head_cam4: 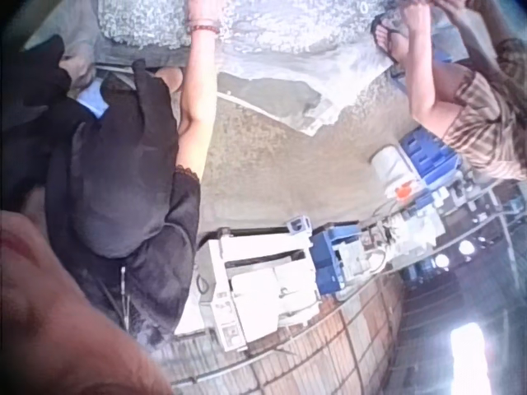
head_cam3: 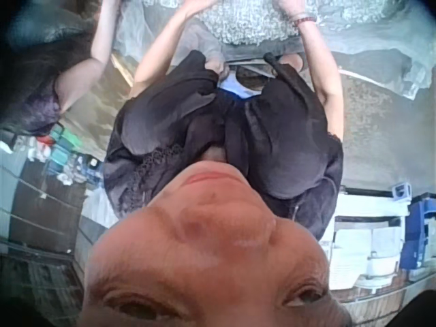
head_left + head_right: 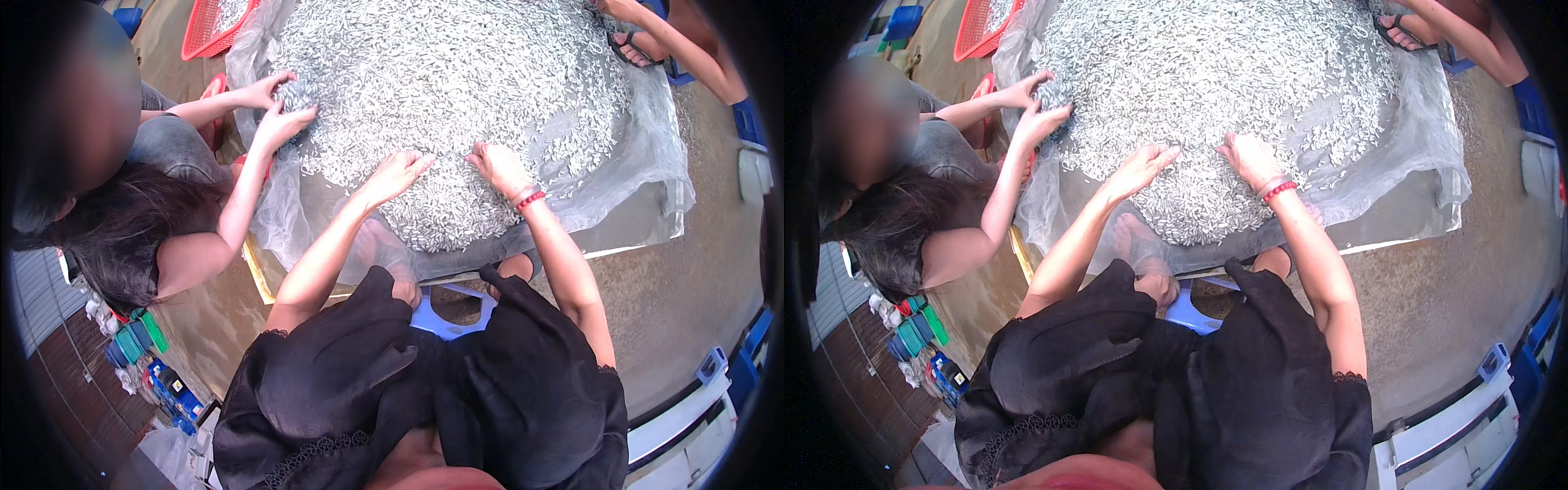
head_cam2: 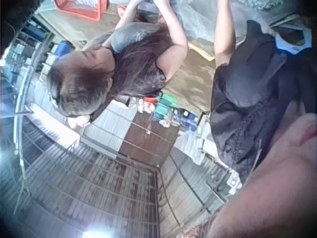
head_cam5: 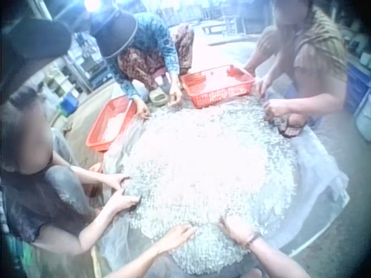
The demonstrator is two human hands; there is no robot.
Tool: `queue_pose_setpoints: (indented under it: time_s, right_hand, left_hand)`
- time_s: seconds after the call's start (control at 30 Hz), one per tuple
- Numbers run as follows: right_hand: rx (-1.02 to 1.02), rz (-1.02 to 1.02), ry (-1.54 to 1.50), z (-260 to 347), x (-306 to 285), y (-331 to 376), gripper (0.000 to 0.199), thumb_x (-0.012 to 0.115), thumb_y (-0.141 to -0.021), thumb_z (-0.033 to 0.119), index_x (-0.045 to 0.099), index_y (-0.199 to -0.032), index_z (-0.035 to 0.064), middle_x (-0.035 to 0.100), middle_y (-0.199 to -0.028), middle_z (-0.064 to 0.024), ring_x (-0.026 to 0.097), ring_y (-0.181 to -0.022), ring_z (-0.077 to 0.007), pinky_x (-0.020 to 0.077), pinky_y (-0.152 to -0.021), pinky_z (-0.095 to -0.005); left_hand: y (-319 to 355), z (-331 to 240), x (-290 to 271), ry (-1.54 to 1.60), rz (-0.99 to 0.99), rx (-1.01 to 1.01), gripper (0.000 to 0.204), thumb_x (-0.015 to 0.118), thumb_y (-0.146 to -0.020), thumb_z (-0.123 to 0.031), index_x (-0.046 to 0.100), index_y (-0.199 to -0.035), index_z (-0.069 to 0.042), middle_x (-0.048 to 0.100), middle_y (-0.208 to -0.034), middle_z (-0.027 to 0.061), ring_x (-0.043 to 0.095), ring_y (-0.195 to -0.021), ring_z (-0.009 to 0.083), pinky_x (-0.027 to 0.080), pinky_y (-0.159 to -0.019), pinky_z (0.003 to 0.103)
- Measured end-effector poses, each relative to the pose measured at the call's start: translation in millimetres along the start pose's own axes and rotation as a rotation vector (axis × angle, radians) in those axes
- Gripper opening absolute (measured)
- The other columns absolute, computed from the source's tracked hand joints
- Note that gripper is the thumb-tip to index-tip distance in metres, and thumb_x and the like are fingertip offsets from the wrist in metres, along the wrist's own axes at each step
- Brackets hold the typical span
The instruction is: The person sits at a table with two others and sorts small silver metal parts by hand from a large pile on a plastic sheet. They pick up handfuls, separate items, and place sorted pieces into red baskets.
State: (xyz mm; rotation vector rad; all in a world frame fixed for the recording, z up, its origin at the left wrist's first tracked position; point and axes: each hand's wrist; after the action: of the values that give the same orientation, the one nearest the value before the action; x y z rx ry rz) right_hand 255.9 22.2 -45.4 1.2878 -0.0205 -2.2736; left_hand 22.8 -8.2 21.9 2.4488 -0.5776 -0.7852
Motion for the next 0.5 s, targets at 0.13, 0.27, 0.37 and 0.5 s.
queue_pose_setpoints:
  time_s: [0.13,0.27,0.37,0.5]
  right_hand:
    - [0.171,0.026,-0.144,22.5,-13.3,17.6,0.032,0.054,-0.087,0.037,0.061,-0.088,0.0054,0.062,-0.072,-0.0195,0.061,-0.075,-0.0373,0.0466,-0.065,-0.0459]
    - [0.257,-0.093,-0.235,24.1,-24.8,22.7,0.035,0.057,-0.085,0.037,0.058,-0.101,0.0070,0.061,-0.068,-0.0195,0.061,-0.076,-0.0365,0.0458,-0.064,-0.0451]
    - [0.054,-0.081,-0.033,26.4,-16.8,13.4,0.025,0.055,-0.085,0.025,0.055,-0.102,0.0074,0.063,-0.070,-0.0170,0.063,-0.076,-0.0351,0.0479,-0.065,-0.0457]
    - [-0.060,-0.030,0.204,19.3,-0.9,2.4,0.012,0.047,-0.080,0.007,0.053,-0.089,0.0028,0.063,-0.074,-0.0193,0.064,-0.073,-0.0348,0.0503,-0.063,-0.0448]
  left_hand:
    - [-11.4,7.1,-2.6,-0.001,0.040,0.031,0.043,0.052,-0.089,-0.044,0.058,-0.074,-0.004,0.041,-0.059,-0.0022,0.038,-0.059,0.0076,0.033,-0.053,0.027]
    - [-12.3,-9.1,-10.1,0.960,0.308,0.027,0.028,0.057,-0.089,-0.031,0.050,-0.072,-0.009,0.037,-0.060,-0.0051,0.033,-0.051,0.0050,0.024,-0.042,0.019]
    - [-10.0,-17.5,-21.1,1.347,0.388,0.169,0.018,0.054,-0.084,-0.017,0.045,-0.075,-0.005,0.043,-0.076,0.0044,0.040,-0.061,0.0095,0.032,-0.041,0.018]
    - [-17.8,-23.2,-25.3,1.384,0.416,0.215,0.011,0.051,-0.079,-0.009,0.042,-0.077,-0.004,0.044,-0.085,0.0102,0.043,-0.067,0.0128,0.038,-0.041,0.017]
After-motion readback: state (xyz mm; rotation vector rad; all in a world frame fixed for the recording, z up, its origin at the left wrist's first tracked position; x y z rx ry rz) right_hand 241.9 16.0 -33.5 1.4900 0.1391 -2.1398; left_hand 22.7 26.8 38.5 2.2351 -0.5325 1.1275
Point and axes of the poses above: each hand's wrist, its own y-axis away from the middle knuckle, its own x-axis out of the palm, z = x × y
